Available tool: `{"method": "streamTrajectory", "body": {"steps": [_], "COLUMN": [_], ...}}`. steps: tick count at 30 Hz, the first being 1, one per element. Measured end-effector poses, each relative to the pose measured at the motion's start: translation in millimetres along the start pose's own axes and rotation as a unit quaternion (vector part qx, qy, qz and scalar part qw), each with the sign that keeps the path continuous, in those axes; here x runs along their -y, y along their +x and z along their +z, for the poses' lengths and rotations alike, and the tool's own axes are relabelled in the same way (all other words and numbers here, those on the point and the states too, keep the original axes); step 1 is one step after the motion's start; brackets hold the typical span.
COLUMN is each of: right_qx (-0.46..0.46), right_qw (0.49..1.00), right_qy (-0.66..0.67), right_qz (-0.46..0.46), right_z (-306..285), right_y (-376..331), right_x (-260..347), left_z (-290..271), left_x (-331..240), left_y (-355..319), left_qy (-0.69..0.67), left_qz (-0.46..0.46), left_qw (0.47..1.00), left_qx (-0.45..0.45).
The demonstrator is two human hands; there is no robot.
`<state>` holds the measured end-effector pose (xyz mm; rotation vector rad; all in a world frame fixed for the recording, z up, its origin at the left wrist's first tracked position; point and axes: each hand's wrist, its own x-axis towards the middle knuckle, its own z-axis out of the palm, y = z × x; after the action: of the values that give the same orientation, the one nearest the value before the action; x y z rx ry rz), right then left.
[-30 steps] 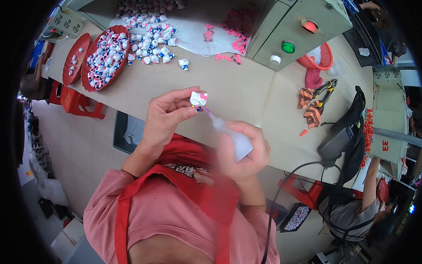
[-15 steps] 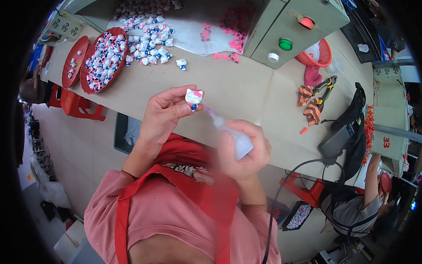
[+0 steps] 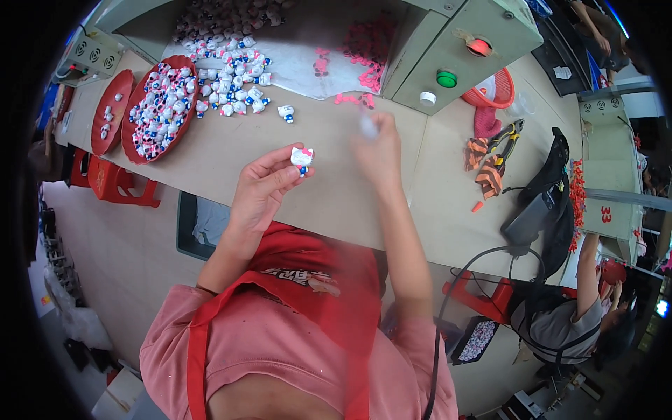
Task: The person applies glue from a bottle to small figurine parts and assembles them by hand on a production table.
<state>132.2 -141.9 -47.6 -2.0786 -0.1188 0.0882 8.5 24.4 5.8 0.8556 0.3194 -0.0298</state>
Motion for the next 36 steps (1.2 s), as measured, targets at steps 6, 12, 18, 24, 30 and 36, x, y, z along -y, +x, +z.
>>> {"method": "streamTrajectory", "body": {"steps": [6, 12, 18, 24, 30, 36], "right_qx": [-0.044, -0.026, -0.04, 0.02, 0.114, 0.151], "right_qw": [0.942, 0.938, 0.952, 0.97, 0.923, 0.925], "right_qy": [-0.303, -0.275, -0.253, -0.145, 0.347, 0.346], "right_qz": [-0.136, -0.212, -0.166, -0.193, 0.119, 0.051], "right_z": [14, 21, 18, -1, -40, -32], "right_y": [48, 15, 8, -23, -61, -79], "right_x": [20, 0, 9, 0, 56, 77], "left_z": [-13, -17, -10, -13, 6, 12], "left_x": [6, 13, 8, 9, 9, 10], "left_y": [-3, 0, -3, -7, -2, -8], "left_qy": [0.017, 0.009, 0.017, 0.015, 0.06, 0.135], "left_qz": [0.025, 0.021, 0.004, 0.017, 0.042, 0.079], "left_qw": [1.0, 0.999, 1.0, 0.999, 0.997, 0.988], "left_qx": [-0.008, -0.023, -0.006, -0.036, 0.0, 0.014]}}
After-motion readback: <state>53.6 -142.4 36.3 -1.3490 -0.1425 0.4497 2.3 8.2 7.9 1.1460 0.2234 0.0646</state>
